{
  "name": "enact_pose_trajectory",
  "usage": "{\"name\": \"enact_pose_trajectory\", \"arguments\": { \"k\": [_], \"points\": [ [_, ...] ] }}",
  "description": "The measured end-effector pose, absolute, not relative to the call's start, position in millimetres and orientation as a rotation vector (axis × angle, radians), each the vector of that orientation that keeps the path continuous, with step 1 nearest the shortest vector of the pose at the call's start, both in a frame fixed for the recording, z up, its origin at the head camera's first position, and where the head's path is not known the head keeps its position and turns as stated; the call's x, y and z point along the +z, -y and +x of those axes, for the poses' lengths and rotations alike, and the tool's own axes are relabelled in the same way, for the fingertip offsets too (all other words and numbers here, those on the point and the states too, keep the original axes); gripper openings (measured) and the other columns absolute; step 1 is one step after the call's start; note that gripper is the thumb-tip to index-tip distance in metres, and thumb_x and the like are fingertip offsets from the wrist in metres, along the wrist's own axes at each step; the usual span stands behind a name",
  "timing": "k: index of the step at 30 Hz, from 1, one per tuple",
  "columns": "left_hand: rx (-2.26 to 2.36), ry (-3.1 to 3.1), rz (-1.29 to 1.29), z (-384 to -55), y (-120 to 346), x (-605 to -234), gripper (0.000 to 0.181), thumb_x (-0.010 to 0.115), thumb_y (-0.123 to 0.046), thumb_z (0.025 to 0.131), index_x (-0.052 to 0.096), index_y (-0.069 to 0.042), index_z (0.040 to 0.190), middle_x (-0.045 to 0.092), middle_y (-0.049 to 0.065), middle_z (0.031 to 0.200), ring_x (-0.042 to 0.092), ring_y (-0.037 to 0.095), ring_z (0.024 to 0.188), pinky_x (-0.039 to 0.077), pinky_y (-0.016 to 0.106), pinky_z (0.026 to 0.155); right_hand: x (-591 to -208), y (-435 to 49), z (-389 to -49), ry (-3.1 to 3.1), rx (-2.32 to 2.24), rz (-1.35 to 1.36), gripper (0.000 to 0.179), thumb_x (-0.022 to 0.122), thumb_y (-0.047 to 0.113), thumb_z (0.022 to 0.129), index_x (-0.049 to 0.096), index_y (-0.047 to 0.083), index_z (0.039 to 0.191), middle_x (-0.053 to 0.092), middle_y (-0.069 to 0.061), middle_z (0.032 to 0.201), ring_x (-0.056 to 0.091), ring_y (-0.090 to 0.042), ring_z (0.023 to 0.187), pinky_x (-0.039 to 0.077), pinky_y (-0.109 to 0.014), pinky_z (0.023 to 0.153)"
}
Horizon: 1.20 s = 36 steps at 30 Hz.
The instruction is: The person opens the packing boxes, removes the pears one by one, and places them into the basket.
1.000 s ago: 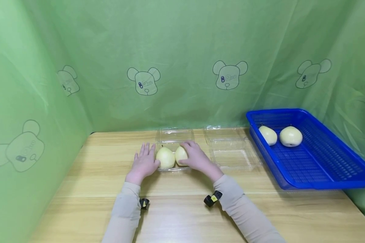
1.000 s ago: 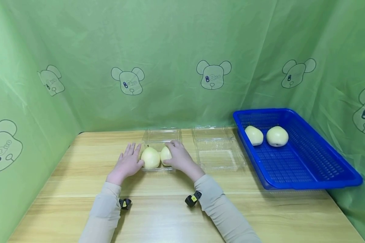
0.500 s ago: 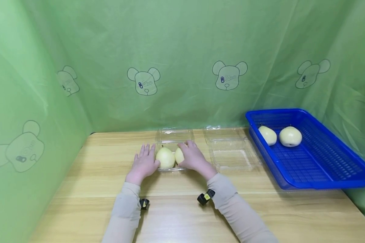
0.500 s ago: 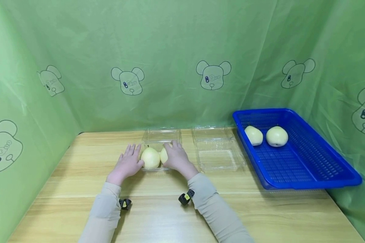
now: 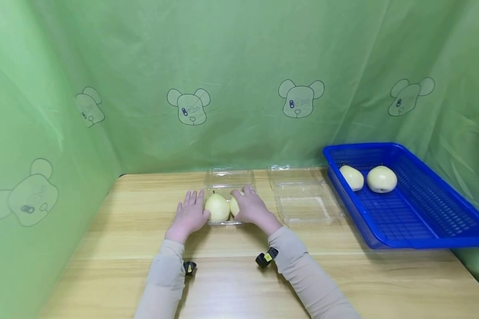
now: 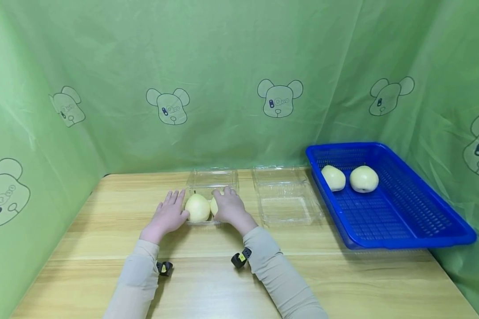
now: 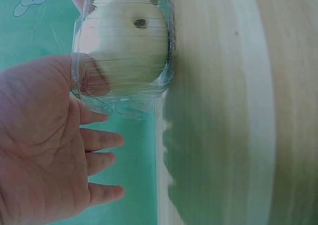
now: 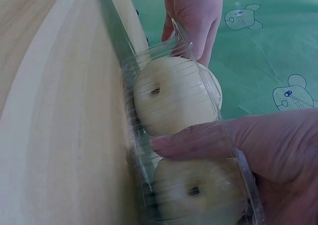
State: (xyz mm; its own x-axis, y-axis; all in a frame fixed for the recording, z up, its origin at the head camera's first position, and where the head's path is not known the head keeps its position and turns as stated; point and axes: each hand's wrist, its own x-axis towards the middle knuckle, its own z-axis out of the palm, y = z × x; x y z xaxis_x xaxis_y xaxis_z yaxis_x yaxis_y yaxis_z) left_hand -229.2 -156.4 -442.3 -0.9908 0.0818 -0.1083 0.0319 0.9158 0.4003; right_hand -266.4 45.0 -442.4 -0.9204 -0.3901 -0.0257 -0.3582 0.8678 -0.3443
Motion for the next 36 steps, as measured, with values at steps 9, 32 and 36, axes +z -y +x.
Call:
{"name": "enact_pose_trajectory", "arguments": {
  "k": [9, 32, 36],
  "points": [
    [0.62, -2.948, 0.083, -227.2, 156.4, -441.8, 0.073, 0.043, -0.032, 0.094, 0.014, -0.008, 0.157, 0.016, 0.02, 0.162, 0.004, 0.037, 0.152, 0.01, 0.063, 0.121, -441.7, -47.1, -266.4, -2.947, -0.529, -0.641, 0.084, 0.087, 0.024, 0.063, 0.051, 0.013, 0.138, 0.046, -0.025, 0.137, 0.049, -0.037, 0.123, 0.049, -0.05, 0.101],
    [0.614, -2.962, 0.092, -230.0, 156.9, -439.2, 0.073, 0.044, -0.031, 0.093, 0.016, -0.008, 0.156, 0.017, 0.021, 0.162, 0.006, 0.038, 0.152, 0.01, 0.064, 0.12, -421.3, -56.2, -269.8, -2.78, -0.837, -0.638, 0.095, 0.089, 0.028, 0.063, 0.044, 0.014, 0.146, 0.044, -0.023, 0.147, 0.05, -0.04, 0.128, 0.046, -0.059, 0.103],
    [0.618, -2.954, 0.092, -230.1, 156.7, -439.8, 0.074, 0.044, -0.031, 0.093, 0.016, -0.008, 0.156, 0.017, 0.021, 0.162, 0.006, 0.038, 0.152, 0.01, 0.063, 0.12, -417.2, -58.5, -269.1, -2.771, -0.879, -0.617, 0.096, 0.089, 0.027, 0.064, 0.042, 0.013, 0.147, 0.043, -0.022, 0.149, 0.048, -0.04, 0.131, 0.044, -0.059, 0.105]
  ]
}}
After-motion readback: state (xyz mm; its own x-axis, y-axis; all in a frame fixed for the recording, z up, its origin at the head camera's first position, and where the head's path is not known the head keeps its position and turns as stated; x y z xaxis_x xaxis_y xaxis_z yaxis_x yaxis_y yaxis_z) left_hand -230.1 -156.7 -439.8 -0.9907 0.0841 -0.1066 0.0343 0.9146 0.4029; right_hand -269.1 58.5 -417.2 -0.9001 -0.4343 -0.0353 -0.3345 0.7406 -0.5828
